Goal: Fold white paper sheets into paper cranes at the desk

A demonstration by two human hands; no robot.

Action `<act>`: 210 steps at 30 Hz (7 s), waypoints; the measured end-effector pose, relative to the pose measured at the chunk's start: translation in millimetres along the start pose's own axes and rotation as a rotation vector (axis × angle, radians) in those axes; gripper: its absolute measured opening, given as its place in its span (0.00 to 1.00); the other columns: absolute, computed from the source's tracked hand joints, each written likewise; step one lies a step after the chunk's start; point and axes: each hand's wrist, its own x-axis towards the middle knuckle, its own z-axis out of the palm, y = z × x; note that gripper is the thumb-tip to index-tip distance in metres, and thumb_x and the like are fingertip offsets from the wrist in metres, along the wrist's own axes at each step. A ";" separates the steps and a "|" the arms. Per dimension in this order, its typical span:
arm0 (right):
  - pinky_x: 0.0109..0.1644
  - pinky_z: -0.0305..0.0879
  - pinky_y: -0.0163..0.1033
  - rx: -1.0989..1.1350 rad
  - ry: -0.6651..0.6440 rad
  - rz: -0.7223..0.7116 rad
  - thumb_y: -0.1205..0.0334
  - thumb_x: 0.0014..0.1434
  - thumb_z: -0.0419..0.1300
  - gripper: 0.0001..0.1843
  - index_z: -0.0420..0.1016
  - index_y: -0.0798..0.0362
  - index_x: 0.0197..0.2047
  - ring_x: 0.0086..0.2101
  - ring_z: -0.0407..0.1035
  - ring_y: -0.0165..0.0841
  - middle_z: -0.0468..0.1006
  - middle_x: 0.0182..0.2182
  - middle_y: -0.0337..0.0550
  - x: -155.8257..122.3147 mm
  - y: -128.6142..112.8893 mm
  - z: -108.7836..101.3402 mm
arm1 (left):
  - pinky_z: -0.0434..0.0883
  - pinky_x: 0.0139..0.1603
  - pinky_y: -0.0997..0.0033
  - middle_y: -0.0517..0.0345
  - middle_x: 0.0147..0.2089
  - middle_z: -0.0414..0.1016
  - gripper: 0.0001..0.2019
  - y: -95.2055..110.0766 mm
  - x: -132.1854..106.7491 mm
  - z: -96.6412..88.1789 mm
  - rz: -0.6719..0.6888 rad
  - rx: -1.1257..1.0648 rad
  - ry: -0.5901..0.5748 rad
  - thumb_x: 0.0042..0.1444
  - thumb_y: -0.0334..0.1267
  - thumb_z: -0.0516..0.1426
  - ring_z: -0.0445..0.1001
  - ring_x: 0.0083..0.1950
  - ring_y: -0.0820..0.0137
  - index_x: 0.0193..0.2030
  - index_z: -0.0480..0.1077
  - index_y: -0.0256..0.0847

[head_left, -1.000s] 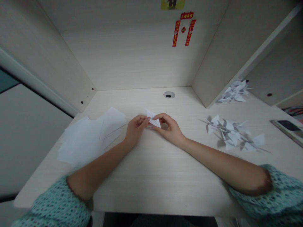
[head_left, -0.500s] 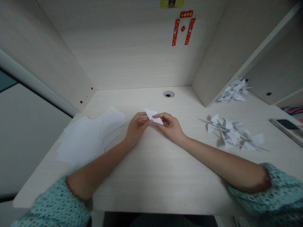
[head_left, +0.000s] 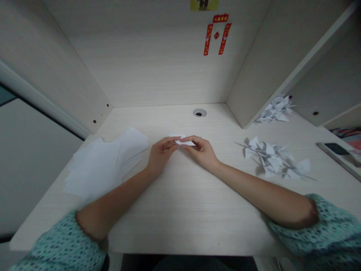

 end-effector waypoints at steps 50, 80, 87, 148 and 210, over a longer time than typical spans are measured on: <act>0.42 0.67 0.39 0.103 0.007 -0.008 0.56 0.48 0.68 0.08 0.83 0.47 0.33 0.36 0.74 0.34 0.82 0.33 0.42 0.9 1.3 -3.5 | 0.71 0.40 0.71 0.58 0.36 0.81 0.11 -4.7 0.2 -0.3 0.047 0.006 0.027 0.48 0.42 0.64 0.78 0.37 0.69 0.38 0.76 0.42; 0.40 0.70 0.40 0.129 0.047 0.119 0.52 0.45 0.69 0.12 0.82 0.50 0.31 0.33 0.75 0.35 0.83 0.30 0.44 2.0 -0.4 -2.0 | 0.73 0.46 0.66 0.55 0.37 0.82 0.10 1.2 -2.7 2.2 0.017 -0.019 0.056 0.47 0.43 0.65 0.79 0.39 0.66 0.34 0.78 0.40; 0.39 0.69 0.40 0.164 0.051 0.145 0.52 0.44 0.69 0.12 0.82 0.51 0.31 0.33 0.75 0.34 0.83 0.30 0.44 1.8 0.6 -2.2 | 0.74 0.45 0.65 0.53 0.37 0.82 0.11 4.2 -3.8 3.8 -0.006 0.000 0.063 0.47 0.44 0.65 0.79 0.39 0.65 0.34 0.78 0.40; 0.37 0.69 0.38 0.177 0.066 0.224 0.54 0.42 0.70 0.11 0.83 0.50 0.30 0.30 0.74 0.32 0.83 0.30 0.44 1.4 -4.3 -0.3 | 0.72 0.42 0.68 0.55 0.35 0.81 0.11 2.9 -3.4 1.7 0.019 -0.031 0.092 0.49 0.46 0.63 0.77 0.37 0.68 0.33 0.76 0.40; 0.46 0.71 0.43 0.070 0.083 0.098 0.55 0.46 0.69 0.12 0.82 0.49 0.35 0.36 0.76 0.36 0.83 0.35 0.43 0.3 0.0 -4.0 | 0.73 0.45 0.67 0.53 0.42 0.81 0.18 0.3 -1.7 0.3 -0.043 -0.083 0.079 0.48 0.44 0.65 0.78 0.41 0.66 0.46 0.77 0.42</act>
